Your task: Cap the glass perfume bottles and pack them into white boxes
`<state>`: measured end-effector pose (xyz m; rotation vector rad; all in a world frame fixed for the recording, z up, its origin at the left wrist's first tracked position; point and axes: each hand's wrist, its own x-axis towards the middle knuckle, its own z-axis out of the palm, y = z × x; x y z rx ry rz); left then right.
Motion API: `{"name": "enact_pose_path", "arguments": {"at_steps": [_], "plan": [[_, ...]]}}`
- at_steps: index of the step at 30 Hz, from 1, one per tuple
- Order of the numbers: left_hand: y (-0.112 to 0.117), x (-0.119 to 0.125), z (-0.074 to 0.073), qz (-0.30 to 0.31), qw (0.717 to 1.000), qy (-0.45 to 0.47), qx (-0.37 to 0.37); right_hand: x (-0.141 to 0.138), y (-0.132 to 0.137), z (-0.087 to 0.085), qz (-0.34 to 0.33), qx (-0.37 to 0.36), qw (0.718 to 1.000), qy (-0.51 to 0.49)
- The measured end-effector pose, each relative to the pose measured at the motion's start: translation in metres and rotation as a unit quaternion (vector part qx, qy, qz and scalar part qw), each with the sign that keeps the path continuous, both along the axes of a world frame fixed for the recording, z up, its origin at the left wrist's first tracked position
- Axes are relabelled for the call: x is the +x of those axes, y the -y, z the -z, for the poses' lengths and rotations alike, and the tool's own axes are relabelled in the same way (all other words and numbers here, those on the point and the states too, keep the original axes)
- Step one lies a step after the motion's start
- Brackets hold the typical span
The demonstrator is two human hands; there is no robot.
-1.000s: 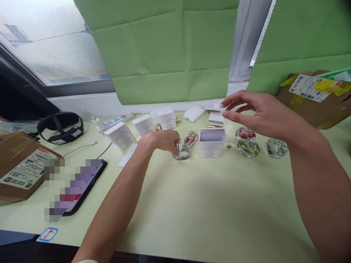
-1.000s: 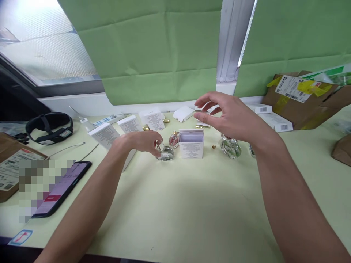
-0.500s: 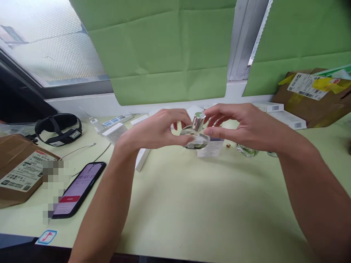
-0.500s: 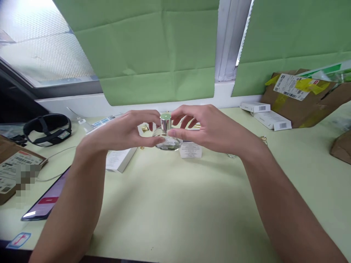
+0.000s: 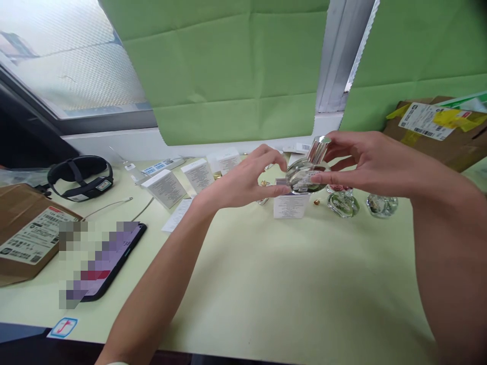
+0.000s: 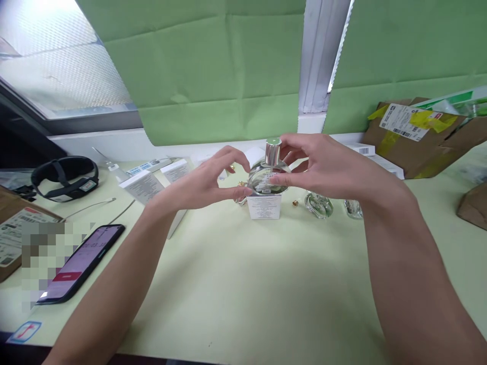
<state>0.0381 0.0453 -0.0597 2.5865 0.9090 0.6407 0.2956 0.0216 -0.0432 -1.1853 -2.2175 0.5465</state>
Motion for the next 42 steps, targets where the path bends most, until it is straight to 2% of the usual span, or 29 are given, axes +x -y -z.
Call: {"name": "enact_pose_path", "arguments": {"at_steps": [3, 6, 9, 15, 21, 42], "plan": [[-0.009, -0.004, 0.008, 0.035, 0.997, -0.052, -0.036, 0.004, -0.006, 0.004, 0.034, 0.004, 0.999, 0.018], [-0.015, -0.001, 0.017, 0.055, 0.993, -0.093, -0.055, 0.002, -0.008, 0.008, 0.038, 0.012, 0.999, 0.028], [-0.017, 0.004, 0.024, 0.043, 0.990, -0.119, -0.055, -0.002, -0.008, 0.011, 0.021, 0.009, 0.999, 0.026], [-0.021, 0.006, 0.032, 0.004, 0.993, -0.087, -0.075, -0.006, -0.012, 0.014, -0.002, 0.018, 0.999, 0.028], [-0.021, 0.007, 0.032, -0.009, 0.990, -0.072, -0.122, -0.008, -0.017, 0.019, -0.005, 0.022, 0.999, 0.048], [-0.019, 0.007, 0.030, 0.016, 0.989, -0.096, -0.110, -0.013, -0.025, 0.030, -0.038, 0.045, 0.990, 0.125]]}}
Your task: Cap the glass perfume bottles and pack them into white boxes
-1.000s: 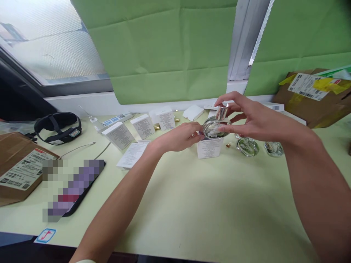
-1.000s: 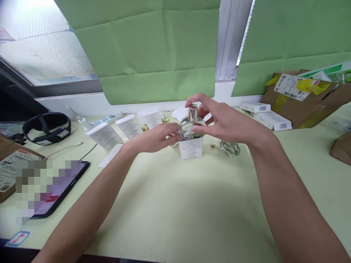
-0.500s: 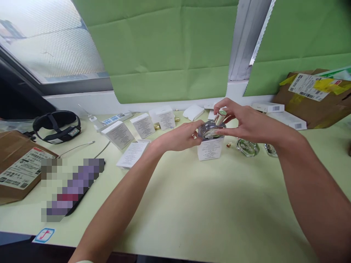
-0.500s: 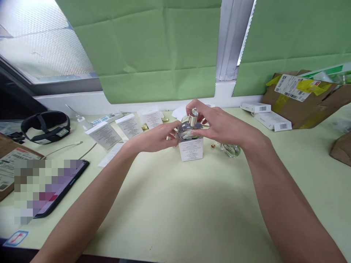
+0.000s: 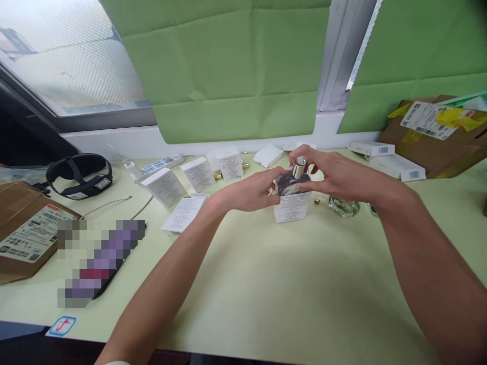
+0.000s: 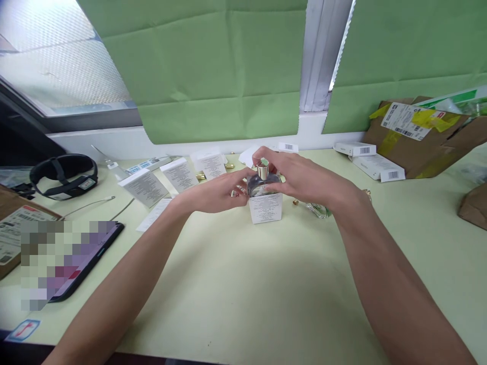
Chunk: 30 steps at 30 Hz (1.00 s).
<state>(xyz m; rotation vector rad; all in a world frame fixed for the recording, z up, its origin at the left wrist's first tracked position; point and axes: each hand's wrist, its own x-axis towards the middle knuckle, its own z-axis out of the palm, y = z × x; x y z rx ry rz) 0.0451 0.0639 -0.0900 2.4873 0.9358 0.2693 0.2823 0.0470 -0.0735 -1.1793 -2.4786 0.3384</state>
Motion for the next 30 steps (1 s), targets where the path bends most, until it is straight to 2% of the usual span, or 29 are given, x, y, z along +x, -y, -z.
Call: {"name": "enact_pose_path", "arguments": {"at_steps": [7, 13, 21, 30], "plan": [[0.003, 0.006, -0.002, -0.018, 1.000, 0.016, -0.010, -0.003, -0.002, 0.003, 0.028, -0.011, 0.999, 0.028], [0.003, 0.008, 0.000, -0.030, 0.999, 0.007, 0.010, -0.010, 0.006, -0.006, 0.044, -0.066, 0.997, 0.022], [0.003, 0.008, 0.001, -0.044, 0.999, 0.011, -0.006, -0.014, 0.011, -0.013, 0.079, -0.010, 0.997, 0.019], [0.005, 0.009, -0.002, -0.046, 0.999, -0.004, -0.003, -0.017, 0.014, -0.012, 0.096, -0.046, 0.994, 0.008]]}}
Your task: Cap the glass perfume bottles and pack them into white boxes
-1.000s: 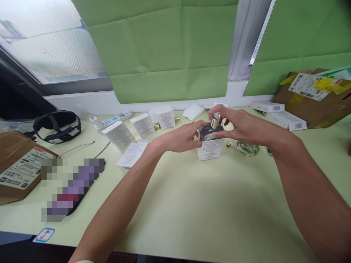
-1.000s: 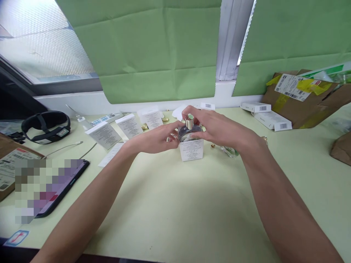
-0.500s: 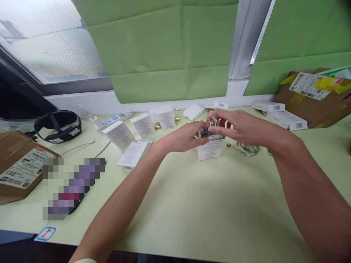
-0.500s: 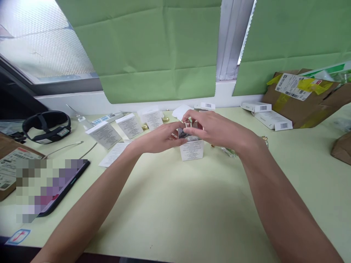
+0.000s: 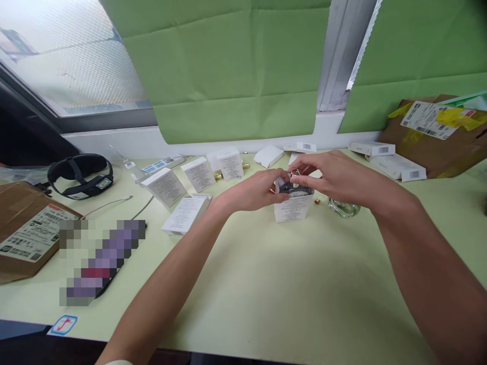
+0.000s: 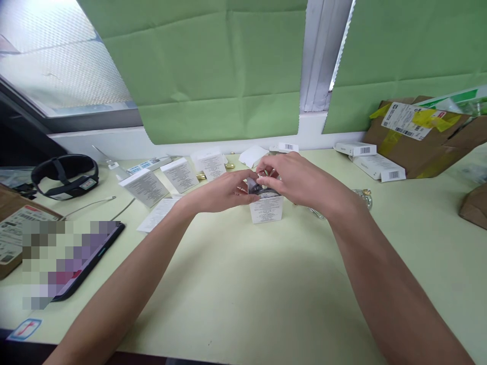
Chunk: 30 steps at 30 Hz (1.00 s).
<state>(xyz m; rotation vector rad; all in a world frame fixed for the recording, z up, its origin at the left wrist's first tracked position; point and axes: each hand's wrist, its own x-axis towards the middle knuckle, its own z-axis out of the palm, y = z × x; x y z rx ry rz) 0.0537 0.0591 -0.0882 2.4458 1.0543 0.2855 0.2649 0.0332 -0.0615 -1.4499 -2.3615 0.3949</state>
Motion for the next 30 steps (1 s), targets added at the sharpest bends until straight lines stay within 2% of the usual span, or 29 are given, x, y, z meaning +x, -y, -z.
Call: {"name": "enact_pose_path", "arguments": {"at_steps": [12, 30], "plan": [[0.002, -0.001, -0.001, 0.003, 1.000, 0.014, -0.012, -0.023, 0.013, 0.000, 0.085, -0.040, 0.995, 0.034], [-0.003, -0.006, 0.005, -0.001, 0.999, 0.031, -0.042, -0.022, 0.006, 0.009, 0.037, -0.028, 0.992, 0.115]]}}
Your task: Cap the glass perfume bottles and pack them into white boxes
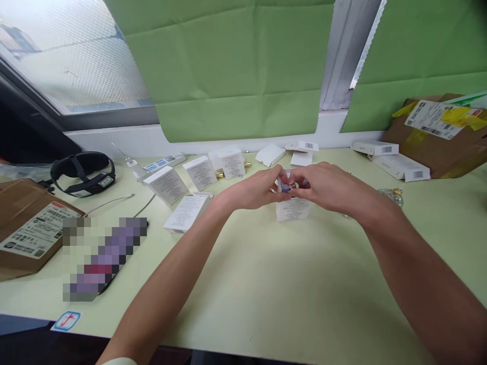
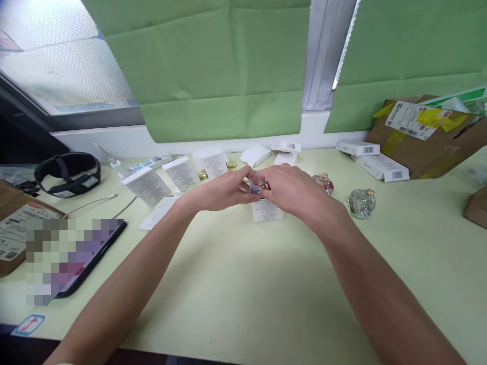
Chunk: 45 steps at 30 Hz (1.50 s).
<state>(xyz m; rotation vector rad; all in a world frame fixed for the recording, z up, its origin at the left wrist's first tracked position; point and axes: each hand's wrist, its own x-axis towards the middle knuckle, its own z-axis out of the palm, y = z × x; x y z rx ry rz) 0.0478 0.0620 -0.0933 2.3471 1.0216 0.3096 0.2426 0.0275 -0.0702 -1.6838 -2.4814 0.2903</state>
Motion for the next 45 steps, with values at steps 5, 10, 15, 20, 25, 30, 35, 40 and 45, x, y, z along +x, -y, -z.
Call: {"name": "enact_pose_path", "arguments": {"at_steps": [5, 10, 15, 20, 25, 30, 35, 40, 45], "plan": [[-0.001, -0.001, 0.000, 0.001, 1.000, 0.004, -0.009, -0.001, 0.001, 0.001, -0.005, -0.019, 1.000, -0.001], [0.000, -0.002, 0.000, -0.006, 1.000, -0.010, -0.012, 0.000, -0.005, 0.006, 0.013, -0.067, 0.998, -0.012], [-0.002, -0.002, 0.001, 0.003, 1.000, -0.008, -0.003, 0.000, -0.009, 0.010, 0.026, -0.041, 0.999, -0.019], [-0.003, -0.003, 0.000, 0.012, 1.000, -0.006, 0.012, 0.011, -0.012, 0.003, 0.011, -0.031, 0.996, -0.083], [-0.001, -0.003, -0.005, 0.053, 0.998, -0.016, 0.036, 0.044, -0.023, 0.000, 0.059, -0.013, 0.985, -0.164], [0.002, -0.003, -0.009, 0.100, 0.992, -0.039, 0.065, 0.073, -0.031, 0.007, 0.029, -0.166, 0.967, -0.193], [0.003, -0.001, -0.009, 0.100, 0.987, -0.071, 0.106, 0.081, -0.034, 0.012, -0.008, -0.236, 0.945, -0.228], [0.002, 0.001, -0.007, 0.089, 0.985, -0.100, 0.109, 0.081, -0.038, 0.018, -0.071, -0.295, 0.925, -0.230], [0.002, 0.002, -0.005, 0.098, 0.983, -0.098, 0.119, 0.078, -0.038, 0.020, -0.072, -0.280, 0.930, -0.226]]}}
